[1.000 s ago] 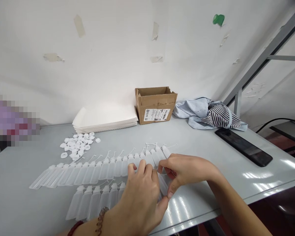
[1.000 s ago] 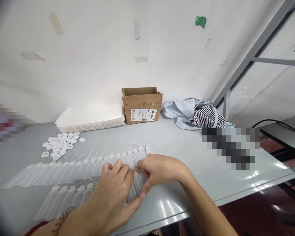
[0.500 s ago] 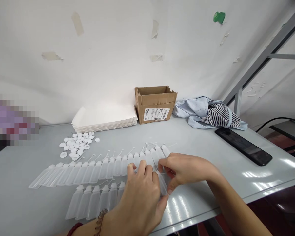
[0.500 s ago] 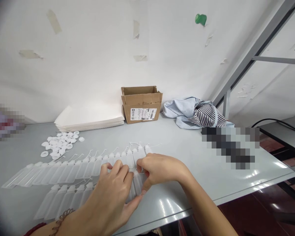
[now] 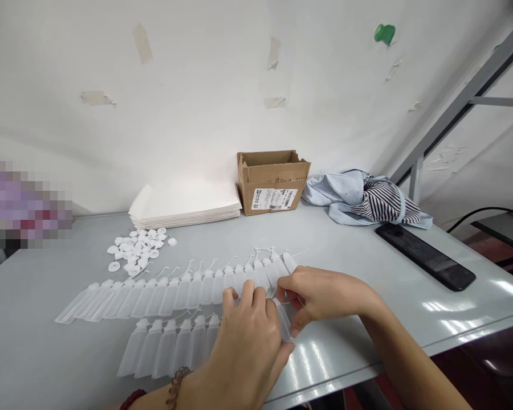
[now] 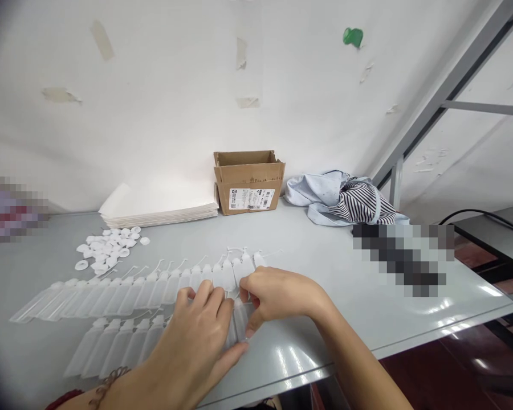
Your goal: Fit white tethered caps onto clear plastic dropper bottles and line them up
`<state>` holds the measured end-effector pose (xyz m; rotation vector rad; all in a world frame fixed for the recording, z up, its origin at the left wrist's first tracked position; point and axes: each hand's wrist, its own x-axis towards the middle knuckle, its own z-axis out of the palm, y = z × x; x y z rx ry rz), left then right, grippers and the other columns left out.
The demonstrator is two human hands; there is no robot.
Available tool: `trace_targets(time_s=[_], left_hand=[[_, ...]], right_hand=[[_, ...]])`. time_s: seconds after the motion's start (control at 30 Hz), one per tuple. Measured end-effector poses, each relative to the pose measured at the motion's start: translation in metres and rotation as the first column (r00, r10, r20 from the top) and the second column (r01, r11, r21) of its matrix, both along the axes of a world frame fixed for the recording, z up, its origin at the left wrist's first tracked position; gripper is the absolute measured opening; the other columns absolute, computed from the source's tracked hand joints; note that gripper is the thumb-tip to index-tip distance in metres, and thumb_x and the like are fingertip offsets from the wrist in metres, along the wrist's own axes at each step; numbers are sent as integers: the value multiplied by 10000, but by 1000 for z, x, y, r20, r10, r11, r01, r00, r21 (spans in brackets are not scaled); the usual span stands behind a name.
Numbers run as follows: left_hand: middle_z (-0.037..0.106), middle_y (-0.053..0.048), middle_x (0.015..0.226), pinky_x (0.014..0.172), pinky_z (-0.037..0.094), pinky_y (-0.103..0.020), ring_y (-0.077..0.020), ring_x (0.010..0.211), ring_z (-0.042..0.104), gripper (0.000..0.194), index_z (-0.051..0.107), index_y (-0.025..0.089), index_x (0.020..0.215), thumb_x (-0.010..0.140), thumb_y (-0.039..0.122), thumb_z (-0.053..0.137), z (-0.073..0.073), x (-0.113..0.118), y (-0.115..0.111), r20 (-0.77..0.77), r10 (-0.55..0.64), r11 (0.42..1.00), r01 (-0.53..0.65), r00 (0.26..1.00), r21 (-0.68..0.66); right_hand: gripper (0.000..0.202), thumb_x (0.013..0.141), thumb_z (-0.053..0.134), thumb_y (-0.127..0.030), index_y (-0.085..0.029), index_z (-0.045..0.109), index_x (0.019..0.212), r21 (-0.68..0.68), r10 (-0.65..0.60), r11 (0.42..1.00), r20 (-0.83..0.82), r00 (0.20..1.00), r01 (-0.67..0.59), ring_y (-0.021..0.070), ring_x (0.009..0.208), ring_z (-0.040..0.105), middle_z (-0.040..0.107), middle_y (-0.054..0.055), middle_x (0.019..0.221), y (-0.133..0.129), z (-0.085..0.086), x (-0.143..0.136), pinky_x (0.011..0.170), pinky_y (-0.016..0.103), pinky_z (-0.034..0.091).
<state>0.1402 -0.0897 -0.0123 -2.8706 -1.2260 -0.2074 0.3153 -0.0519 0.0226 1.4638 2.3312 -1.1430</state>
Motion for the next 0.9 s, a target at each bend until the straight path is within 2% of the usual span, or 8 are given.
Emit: trace_targets(time_s=[0.17,0.33,0.47,0.57,0.7,0.83,0.9], left_hand=[[586,-83,764,679,421,-463,-264,771,481,447,656,122,828,704,547,713,3,-4,-6,-2,8,997,-8,1000,71],[586,-77,776,644,376,-421,-263,756,472,343,639,164,837,788,504,631,7,-24,-7,76,-18,998,12,997,69],[604,-75,814,682,355,-416,-279,818,491,224,658,178,885,844,383,576,6,-48,-3,121,70,996,-76,990,44],[620,-68,822,687,352,-394,-272,828,506,251,666,199,907,885,391,505,5,-69,5,182,147,989,-150,972,0],[646,-58,815,692,377,-378,-280,848,531,315,673,226,886,884,455,455,10,-108,40,236,309,951,-302,921,-66],[673,-72,831,701,403,-375,-300,852,518,323,673,206,865,859,402,417,18,-154,99,254,468,878,-477,846,-28],[684,-72,836,751,408,-390,-307,870,520,311,671,194,870,840,363,413,17,-171,125,232,480,871,-492,846,-8]], right_hand=[[318,713,714,-353,-150,635,945,12,3,1000,-8,1000,-3,193,794,529,595,6,726,0,2,-2,582,242,351],[332,697,744,-354,-155,652,946,42,-16,999,-45,999,18,154,701,527,572,-10,705,1,2,2,566,231,356],[313,715,738,-371,-145,659,918,40,-45,998,-111,993,50,127,626,514,547,-24,662,3,2,7,545,227,363],[302,722,738,-371,-141,660,902,4,-67,998,-153,986,68,119,601,512,546,-30,645,3,2,8,541,227,375],[287,717,744,-371,-142,664,870,-18,-102,995,-154,983,100,128,626,528,562,-16,668,4,1,6,561,234,396],[292,720,734,-395,-140,653,837,-57,-122,992,-187,975,113,132,631,543,570,-12,665,7,-1,5,570,238,410],[296,711,739,-400,-142,642,821,-80,-140,989,-209,968,126,128,619,543,567,-19,643,8,-3,5,561,231,408]])
